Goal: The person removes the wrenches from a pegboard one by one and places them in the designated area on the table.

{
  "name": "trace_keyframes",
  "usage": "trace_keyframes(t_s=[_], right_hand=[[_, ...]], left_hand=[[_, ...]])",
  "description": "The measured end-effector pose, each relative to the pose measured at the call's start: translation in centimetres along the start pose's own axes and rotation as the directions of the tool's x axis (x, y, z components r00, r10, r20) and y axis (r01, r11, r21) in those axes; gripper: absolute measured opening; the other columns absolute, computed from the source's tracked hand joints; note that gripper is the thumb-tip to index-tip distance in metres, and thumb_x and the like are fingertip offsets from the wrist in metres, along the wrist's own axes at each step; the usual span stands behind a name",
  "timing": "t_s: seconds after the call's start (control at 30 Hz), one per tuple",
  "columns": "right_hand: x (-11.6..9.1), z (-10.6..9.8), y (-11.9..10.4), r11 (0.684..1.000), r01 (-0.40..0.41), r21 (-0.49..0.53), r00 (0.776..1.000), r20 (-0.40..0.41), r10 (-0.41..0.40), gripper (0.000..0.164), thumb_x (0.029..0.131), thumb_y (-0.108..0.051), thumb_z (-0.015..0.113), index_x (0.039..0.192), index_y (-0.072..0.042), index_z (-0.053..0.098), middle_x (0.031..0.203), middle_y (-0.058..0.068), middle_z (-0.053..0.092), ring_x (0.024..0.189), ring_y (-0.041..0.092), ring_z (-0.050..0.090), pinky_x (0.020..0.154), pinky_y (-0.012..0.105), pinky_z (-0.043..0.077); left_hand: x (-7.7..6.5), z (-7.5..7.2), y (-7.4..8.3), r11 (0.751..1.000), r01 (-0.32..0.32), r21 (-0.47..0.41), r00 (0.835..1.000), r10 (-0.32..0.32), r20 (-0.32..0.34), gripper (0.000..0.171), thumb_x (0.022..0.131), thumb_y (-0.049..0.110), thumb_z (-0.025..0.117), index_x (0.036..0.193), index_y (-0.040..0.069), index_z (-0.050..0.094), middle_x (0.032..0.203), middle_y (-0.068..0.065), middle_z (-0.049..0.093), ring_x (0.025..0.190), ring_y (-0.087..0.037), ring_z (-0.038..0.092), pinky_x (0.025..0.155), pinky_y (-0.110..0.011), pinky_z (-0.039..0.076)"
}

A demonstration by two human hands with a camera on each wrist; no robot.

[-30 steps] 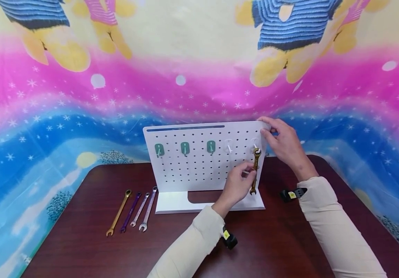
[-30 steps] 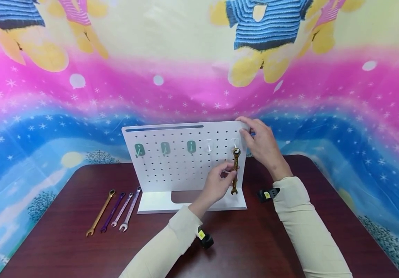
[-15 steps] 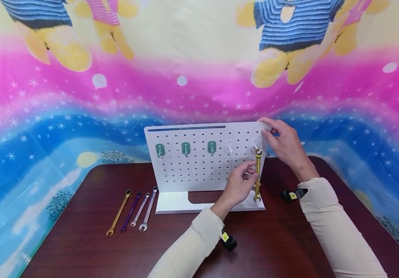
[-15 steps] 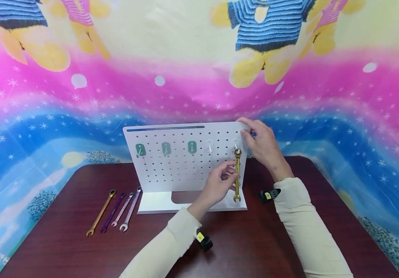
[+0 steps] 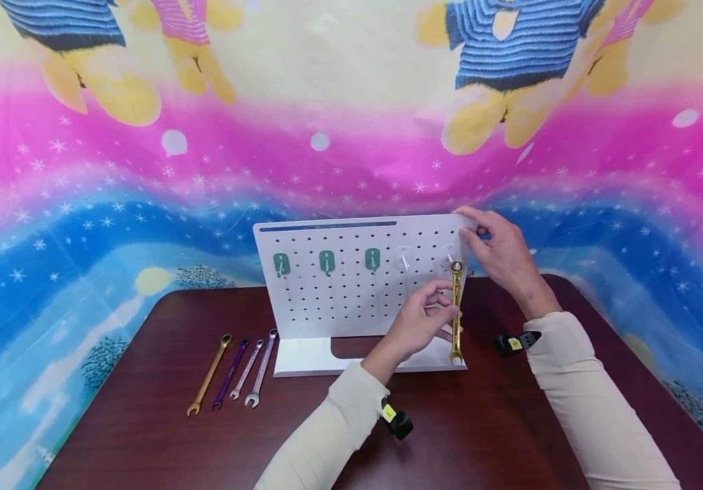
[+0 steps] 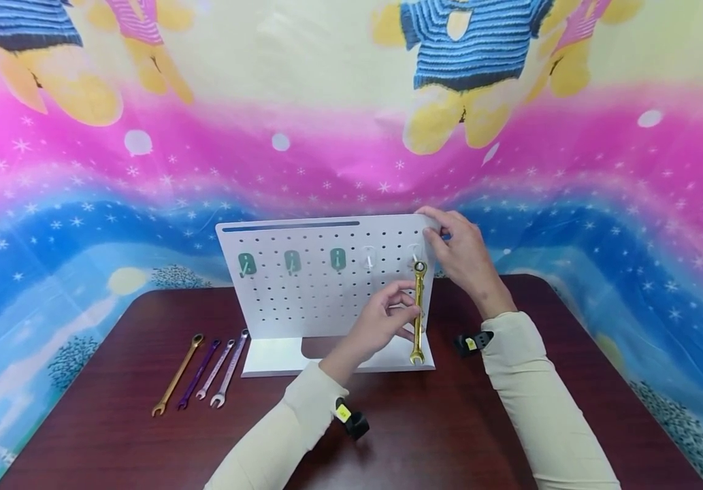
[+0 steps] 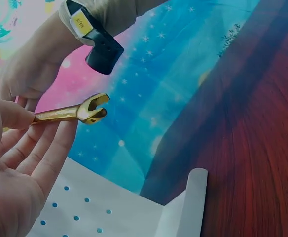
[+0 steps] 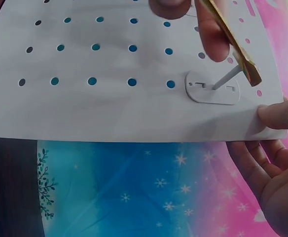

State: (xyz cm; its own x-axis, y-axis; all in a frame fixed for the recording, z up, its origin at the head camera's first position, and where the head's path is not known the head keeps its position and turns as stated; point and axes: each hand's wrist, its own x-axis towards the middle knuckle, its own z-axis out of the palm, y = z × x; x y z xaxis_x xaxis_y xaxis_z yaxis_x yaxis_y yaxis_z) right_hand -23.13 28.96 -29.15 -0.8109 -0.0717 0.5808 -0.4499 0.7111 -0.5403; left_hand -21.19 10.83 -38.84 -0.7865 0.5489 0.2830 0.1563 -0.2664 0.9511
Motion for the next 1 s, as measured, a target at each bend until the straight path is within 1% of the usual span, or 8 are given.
trace_keyframes(t_s=[0.07, 0.27, 0.4, 0.5, 0.63, 0.73, 0.87, 1.0], right_hand=[[0.0, 0.0, 0.0, 1.000, -0.004, -0.003, 1.000, 0.002, 0.004, 0.040, 0.104, -0.011, 0.062, 0.144, -0.014, 0.061, 0.126, 0.017, 0.060, 0.106, 0.035, 0.061, 0.080, 0.053, 0.053], [0.1, 0.0, 0.0, 1.000, -0.004, -0.014, 1.000, -0.007, 0.004, 0.040, 0.103, -0.010, 0.063, 0.143, -0.015, 0.062, 0.125, 0.016, 0.061, 0.105, 0.034, 0.061, 0.079, 0.050, 0.054], [0.1, 0.0, -0.1, 1.000, -0.001, -0.017, 1.000, 0.004, 0.001, 0.040, 0.104, -0.011, 0.063, 0.144, -0.014, 0.061, 0.126, 0.017, 0.061, 0.105, 0.034, 0.061, 0.075, 0.045, 0.053], [0.0, 0.0, -0.1, 1.000, -0.003, -0.015, 1.000, 0.003, 0.003, 0.040, 0.103, -0.011, 0.063, 0.143, -0.013, 0.061, 0.126, 0.018, 0.060, 0.106, 0.036, 0.061, 0.076, 0.049, 0.055], [0.1, 0.0, 0.0, 1.000, -0.004, -0.005, 1.000, -0.002, 0.004, 0.040, 0.103, -0.010, 0.064, 0.142, -0.013, 0.062, 0.126, 0.018, 0.060, 0.108, 0.038, 0.061, 0.082, 0.058, 0.055], [0.1, 0.0, 0.0, 1.000, -0.008, -0.007, 1.000, 0.002, 0.008, 0.040, 0.103, -0.010, 0.064, 0.143, -0.014, 0.062, 0.126, 0.018, 0.060, 0.108, 0.038, 0.061, 0.082, 0.058, 0.055], [0.0, 0.1, 0.0, 1.000, -0.017, -0.016, 1.000, 0.010, 0.018, 0.042, 0.103, -0.010, 0.064, 0.144, -0.014, 0.060, 0.127, 0.018, 0.059, 0.107, 0.036, 0.060, 0.080, 0.056, 0.056], [0.0, 0.2, 0.0, 0.999, -0.023, -0.025, 1.000, 0.008, 0.023, 0.043, 0.103, -0.010, 0.063, 0.145, -0.012, 0.059, 0.127, 0.018, 0.059, 0.108, 0.036, 0.061, 0.079, 0.051, 0.056]], left_hand=[[-0.1, 0.1, 0.3, 0.999, 0.014, -0.042, 1.000, -0.013, 0.006, 0.038, 0.098, -0.006, 0.060, 0.136, -0.001, 0.055, 0.092, -0.006, 0.065, 0.082, -0.043, 0.070, 0.062, -0.042, 0.062], [-0.3, 0.3, 1.4, 0.991, 0.021, -0.135, 0.999, -0.016, 0.044, 0.038, 0.099, -0.007, 0.059, 0.136, -0.002, 0.052, 0.091, -0.006, 0.064, 0.072, -0.025, 0.070, 0.062, -0.043, 0.062], [-0.7, 0.4, 2.1, 0.991, 0.022, -0.132, 0.998, -0.014, 0.060, 0.039, 0.099, -0.007, 0.059, 0.137, -0.002, 0.051, 0.091, -0.005, 0.064, 0.081, -0.049, 0.069, 0.063, -0.043, 0.063], [-1.1, 0.4, 2.6, 0.995, 0.015, -0.102, 0.997, -0.007, 0.081, 0.039, 0.099, -0.006, 0.059, 0.137, -0.002, 0.052, 0.092, -0.005, 0.064, 0.089, -0.058, 0.065, 0.064, -0.043, 0.063], [-2.0, 0.0, 3.3, 0.998, 0.000, -0.067, 0.995, 0.006, 0.102, 0.039, 0.100, -0.005, 0.059, 0.138, -0.002, 0.051, 0.092, -0.006, 0.064, 0.080, -0.038, 0.071, 0.064, -0.044, 0.063], [-2.8, -0.6, 3.7, 0.999, -0.006, -0.036, 0.995, 0.010, 0.096, 0.039, 0.099, -0.004, 0.060, 0.137, -0.001, 0.052, 0.092, -0.005, 0.063, 0.075, -0.025, 0.071, 0.064, -0.045, 0.063], [-4.3, -1.8, 4.0, 1.000, -0.001, 0.014, 0.997, 0.000, 0.078, 0.039, 0.098, -0.003, 0.062, 0.136, 0.000, 0.053, 0.093, -0.005, 0.063, 0.073, -0.018, 0.071, 0.063, -0.045, 0.062], [-5.9, -3.0, 4.6, 0.998, 0.025, 0.053, 0.998, -0.028, 0.054, 0.038, 0.098, -0.001, 0.063, 0.135, 0.001, 0.055, 0.094, -0.007, 0.063, 0.076, -0.023, 0.071, 0.064, -0.044, 0.063]])
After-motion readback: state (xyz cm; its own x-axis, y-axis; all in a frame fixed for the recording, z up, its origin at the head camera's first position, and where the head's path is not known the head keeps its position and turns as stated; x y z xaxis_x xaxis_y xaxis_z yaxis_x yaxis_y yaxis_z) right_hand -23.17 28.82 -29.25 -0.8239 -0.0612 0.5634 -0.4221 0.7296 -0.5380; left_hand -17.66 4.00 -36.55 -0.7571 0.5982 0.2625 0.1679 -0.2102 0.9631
